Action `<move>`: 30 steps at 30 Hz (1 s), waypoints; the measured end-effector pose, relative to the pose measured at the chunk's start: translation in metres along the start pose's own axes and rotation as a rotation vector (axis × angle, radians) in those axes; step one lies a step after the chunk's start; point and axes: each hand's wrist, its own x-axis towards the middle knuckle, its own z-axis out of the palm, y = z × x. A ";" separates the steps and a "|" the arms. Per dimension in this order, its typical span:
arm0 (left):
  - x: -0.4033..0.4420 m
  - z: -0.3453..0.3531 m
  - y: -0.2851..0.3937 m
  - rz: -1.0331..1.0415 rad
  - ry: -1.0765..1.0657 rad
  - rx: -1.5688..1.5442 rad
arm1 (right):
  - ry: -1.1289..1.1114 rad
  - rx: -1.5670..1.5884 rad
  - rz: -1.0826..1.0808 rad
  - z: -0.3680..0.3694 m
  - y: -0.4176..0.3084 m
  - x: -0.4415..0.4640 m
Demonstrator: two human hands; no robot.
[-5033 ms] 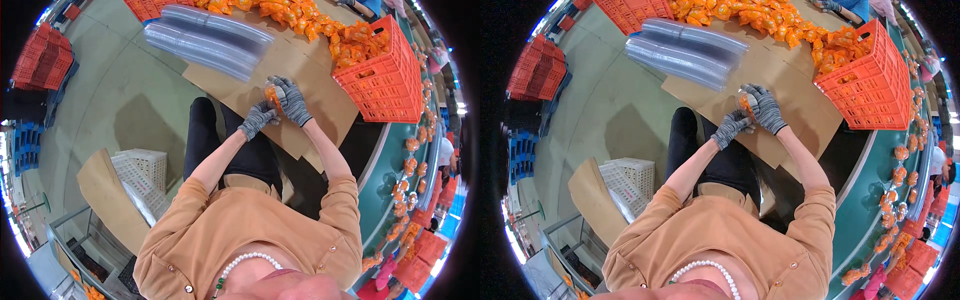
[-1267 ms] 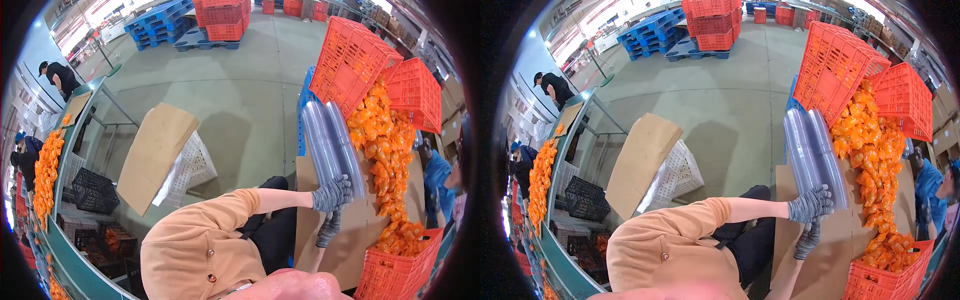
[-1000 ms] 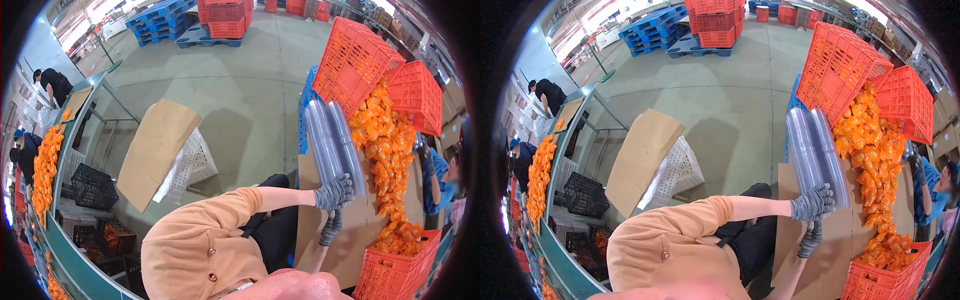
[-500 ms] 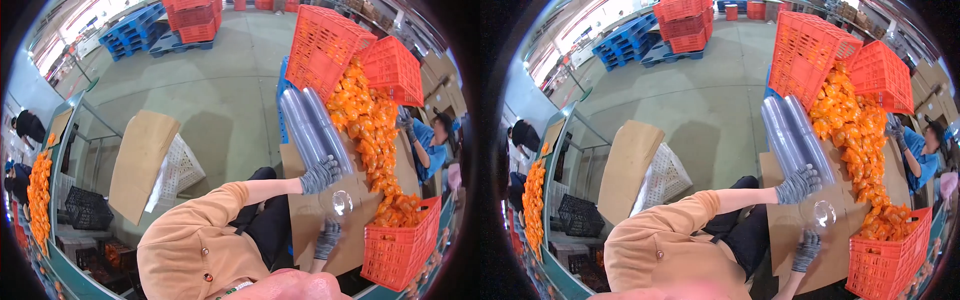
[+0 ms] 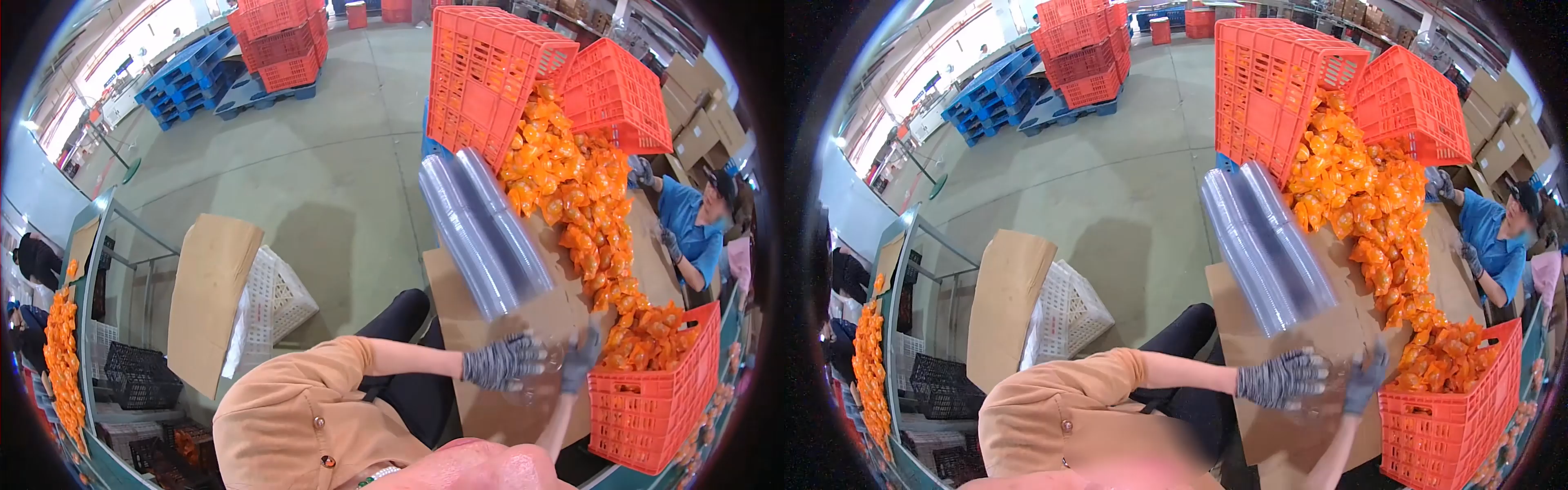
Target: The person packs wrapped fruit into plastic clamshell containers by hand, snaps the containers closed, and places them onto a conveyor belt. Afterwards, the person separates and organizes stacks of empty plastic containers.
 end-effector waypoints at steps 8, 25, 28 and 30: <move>-0.015 0.032 0.025 -0.271 -0.303 -0.108 | -0.233 -0.300 0.226 0.108 0.089 0.120; -0.015 0.019 0.026 -0.268 -0.316 -0.095 | -0.111 -0.193 0.281 0.137 0.095 0.149; -0.013 0.012 0.029 -0.253 -0.285 -0.118 | -0.147 -0.209 0.193 0.136 0.102 0.131; -0.009 0.008 0.027 -0.234 -0.278 -0.106 | -0.162 -0.233 0.046 0.127 0.103 0.114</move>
